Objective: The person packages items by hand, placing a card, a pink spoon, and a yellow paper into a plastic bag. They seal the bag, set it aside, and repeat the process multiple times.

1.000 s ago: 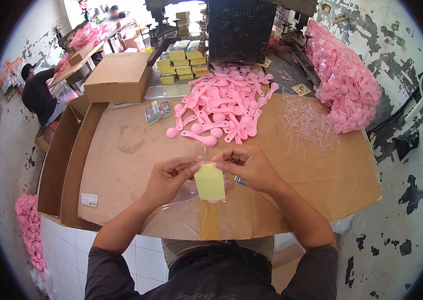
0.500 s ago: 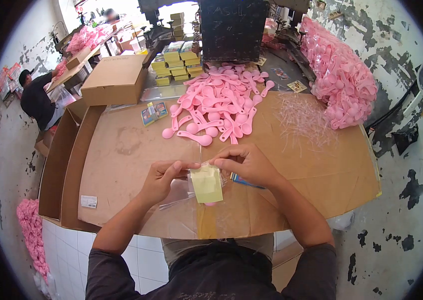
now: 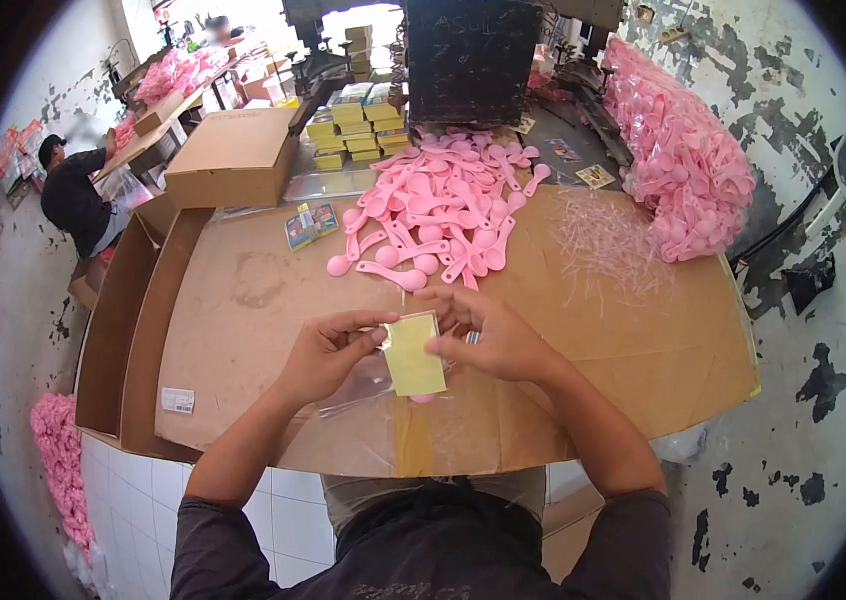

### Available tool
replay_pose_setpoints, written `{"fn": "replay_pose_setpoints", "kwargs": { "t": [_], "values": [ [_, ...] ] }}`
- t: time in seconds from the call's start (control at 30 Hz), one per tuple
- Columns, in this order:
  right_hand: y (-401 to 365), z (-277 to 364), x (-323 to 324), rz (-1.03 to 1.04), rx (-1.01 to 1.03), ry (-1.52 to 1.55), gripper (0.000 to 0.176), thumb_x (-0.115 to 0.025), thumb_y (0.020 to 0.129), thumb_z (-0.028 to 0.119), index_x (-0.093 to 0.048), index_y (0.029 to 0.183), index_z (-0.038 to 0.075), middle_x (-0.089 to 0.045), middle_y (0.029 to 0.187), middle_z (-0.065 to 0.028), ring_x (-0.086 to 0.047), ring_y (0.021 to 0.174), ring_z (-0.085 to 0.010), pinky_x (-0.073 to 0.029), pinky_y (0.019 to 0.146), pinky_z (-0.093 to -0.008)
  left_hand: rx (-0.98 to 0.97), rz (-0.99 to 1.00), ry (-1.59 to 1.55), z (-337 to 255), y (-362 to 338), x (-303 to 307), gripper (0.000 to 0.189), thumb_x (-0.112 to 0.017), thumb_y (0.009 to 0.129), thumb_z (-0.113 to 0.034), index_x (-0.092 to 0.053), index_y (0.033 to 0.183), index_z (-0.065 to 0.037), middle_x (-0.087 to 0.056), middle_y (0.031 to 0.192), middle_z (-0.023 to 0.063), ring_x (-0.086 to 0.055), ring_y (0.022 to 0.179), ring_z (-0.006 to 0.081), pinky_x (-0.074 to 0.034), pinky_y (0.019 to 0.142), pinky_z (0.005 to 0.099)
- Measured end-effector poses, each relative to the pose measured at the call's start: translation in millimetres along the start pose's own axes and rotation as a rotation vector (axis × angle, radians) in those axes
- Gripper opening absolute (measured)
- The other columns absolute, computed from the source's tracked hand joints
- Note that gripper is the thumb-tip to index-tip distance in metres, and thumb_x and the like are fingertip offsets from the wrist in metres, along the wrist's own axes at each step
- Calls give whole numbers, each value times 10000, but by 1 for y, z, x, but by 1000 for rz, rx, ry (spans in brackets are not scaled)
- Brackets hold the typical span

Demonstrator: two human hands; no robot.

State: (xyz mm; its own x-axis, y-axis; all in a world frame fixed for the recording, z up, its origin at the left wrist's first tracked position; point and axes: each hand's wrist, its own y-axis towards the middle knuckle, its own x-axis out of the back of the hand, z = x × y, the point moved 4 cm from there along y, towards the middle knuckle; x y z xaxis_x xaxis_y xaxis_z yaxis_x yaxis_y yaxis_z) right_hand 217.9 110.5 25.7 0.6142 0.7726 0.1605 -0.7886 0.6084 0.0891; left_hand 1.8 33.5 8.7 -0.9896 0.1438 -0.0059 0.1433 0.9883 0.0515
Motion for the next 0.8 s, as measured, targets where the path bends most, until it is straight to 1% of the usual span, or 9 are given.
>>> {"fn": "replay_pose_setpoints", "kwargs": {
  "t": [0.17,0.3,0.37,0.47,0.57,0.6,0.67,0.77,0.8],
  "values": [
    [3,-8,2,2,50,-21,426,-706,948,-5,-571,1352,-34,-707,1076,-70,-663,952,-110,-539,822,-279,-178,-161,-219,-19,0,-9,313,-646,1028,-87,-633,1321,22,-741,1095,85,-696,1055,139,-589,889,291],
    [7,9,-1,-4,115,108,391,-695,957,5,-600,1336,-12,-717,1075,-60,-679,970,-121,-548,822,-295,-10,-16,-47,-15,-1,1,295,-681,1000,-90,-642,1272,19,-729,1075,116,-718,984,155,-608,864,322],
    [5,14,11,-124,90,-36,349,-686,970,38,-626,1312,2,-723,1083,-60,-687,980,-128,-548,831,-296,87,35,-29,-9,1,19,289,-695,987,-94,-652,1252,13,-720,1082,103,-721,937,151,-619,805,319],
    [-1,8,39,-233,51,-340,326,-686,975,93,-651,1291,24,-727,1108,-75,-693,989,-145,-548,844,-307,-105,-375,-58,-29,-4,76,273,-672,1000,-175,-665,1225,-20,-710,1081,42,-714,897,162,-605,717,333],
    [-6,2,57,-272,-7,-507,338,-712,951,148,-671,1264,27,-721,1142,-119,-698,999,-193,-550,852,-335,-530,-835,-417,-49,-15,148,484,-506,1095,-363,-539,1395,15,-633,1385,142,-614,1284,203,-526,1048,344],
    [-8,1,61,-278,-30,-534,346,-723,940,166,-677,1252,25,-717,1154,-137,-700,1003,-214,-551,853,-347,-584,-854,-518,-58,-20,154,531,-506,1095,-372,-506,1419,48,-591,1443,167,-566,1355,225,-525,1069,365],
    [-11,-1,66,-286,-47,-704,349,-739,923,195,-690,1225,29,-709,1124,-151,-698,1008,-255,-551,853,-374,-541,-840,-573,-53,-18,153,513,-538,1084,-330,-495,1442,36,-628,1385,155,-622,1273,206,-546,1006,332],
    [-20,1,72,-230,-109,-877,351,-766,891,222,-705,1176,25,-691,1071,-164,-689,1007,-295,-549,853,-398,-366,-680,-129,-20,-3,130,453,-534,1085,-292,-525,1444,-16,-655,1340,117,-664,1133,174,-529,938,306],
    [-24,1,75,-202,-138,-923,351,-775,880,227,-710,1158,22,-684,1052,-167,-685,1006,-305,-548,853,-403,-265,-603,90,-10,4,117,421,-622,1029,-249,-591,1390,-36,-677,1209,77,-649,1001,138,-518,856,276]
  ]
}}
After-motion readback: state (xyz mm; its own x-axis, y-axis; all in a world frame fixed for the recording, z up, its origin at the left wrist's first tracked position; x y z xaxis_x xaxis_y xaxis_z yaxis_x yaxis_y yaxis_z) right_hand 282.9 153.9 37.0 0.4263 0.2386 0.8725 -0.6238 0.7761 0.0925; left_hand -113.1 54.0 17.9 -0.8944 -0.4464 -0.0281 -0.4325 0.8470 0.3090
